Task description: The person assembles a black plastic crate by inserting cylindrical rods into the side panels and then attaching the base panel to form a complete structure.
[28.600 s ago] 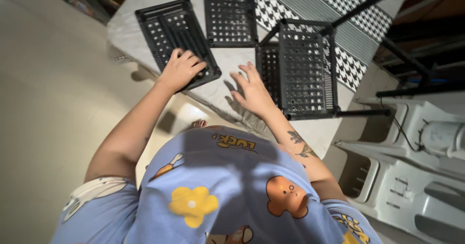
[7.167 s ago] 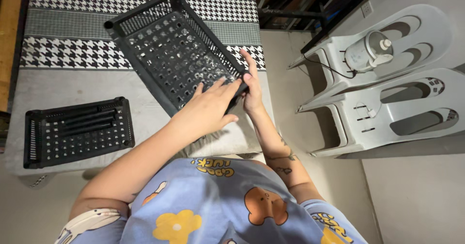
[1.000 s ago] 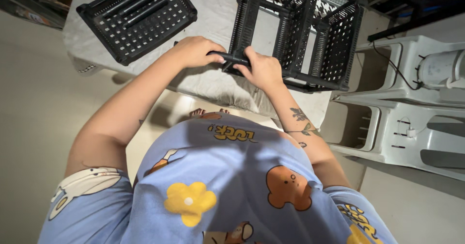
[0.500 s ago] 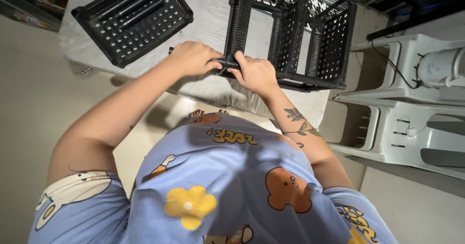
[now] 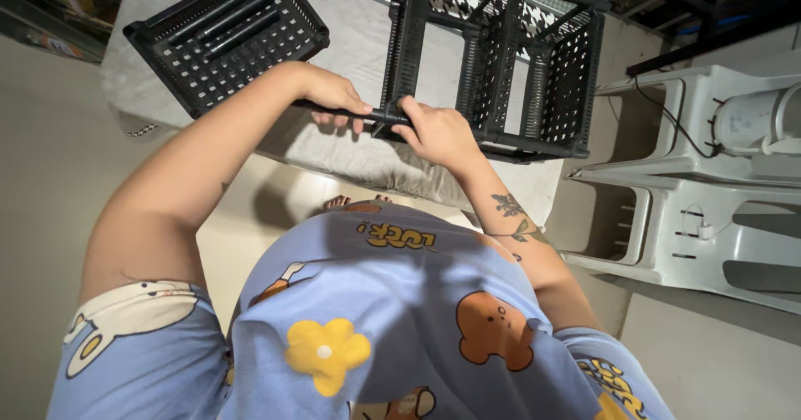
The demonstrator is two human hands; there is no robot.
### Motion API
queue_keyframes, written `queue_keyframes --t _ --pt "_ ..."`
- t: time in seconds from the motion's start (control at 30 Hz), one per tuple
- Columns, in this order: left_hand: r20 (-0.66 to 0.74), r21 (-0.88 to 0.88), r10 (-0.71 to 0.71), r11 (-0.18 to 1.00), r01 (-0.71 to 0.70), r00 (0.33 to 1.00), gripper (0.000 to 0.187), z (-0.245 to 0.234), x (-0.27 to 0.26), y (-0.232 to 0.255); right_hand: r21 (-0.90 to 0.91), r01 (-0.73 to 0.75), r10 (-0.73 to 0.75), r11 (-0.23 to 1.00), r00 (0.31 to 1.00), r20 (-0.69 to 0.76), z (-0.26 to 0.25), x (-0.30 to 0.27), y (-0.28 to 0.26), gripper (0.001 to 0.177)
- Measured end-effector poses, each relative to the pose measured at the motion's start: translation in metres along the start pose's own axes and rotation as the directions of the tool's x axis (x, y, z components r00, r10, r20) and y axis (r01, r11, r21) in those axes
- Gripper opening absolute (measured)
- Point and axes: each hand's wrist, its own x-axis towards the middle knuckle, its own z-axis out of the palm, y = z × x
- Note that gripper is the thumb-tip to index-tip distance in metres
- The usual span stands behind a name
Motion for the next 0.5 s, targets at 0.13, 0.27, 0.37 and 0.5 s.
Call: queue_keyframes --t 0.13,0.27,0.37,0.5 --pt "-0.155 0.236 0.229 0.953 -0.189 0.961 0.053 0.013 0.011 -0.012 0.009 -0.005 0.005 1.000 0.999 0.044 0.000 0.002 0.003 0.039" --pt "-0.441 0.562 0.300 0.827 0.000 0.846 0.044 0.044 -0.016 0.001 -0.019 -0.017 0.018 1.000 0.995 0.097 0.003 0.001 0.006 0.040" --pt "-0.518 0.618 0.313 0.780 0.095 0.796 0.042 0.058 -0.043 0.018 -0.033 -0.016 0.019 0.999 0.995 0.096 0.004 0.003 0.006 0.040" --pt "-0.536 0.714 0.439 0.691 0.110 0.721 0.045 0.067 -0.065 0.030 -0.022 -0.016 0.018 1.000 0.997 0.078 0.003 0.003 0.005 0.039"
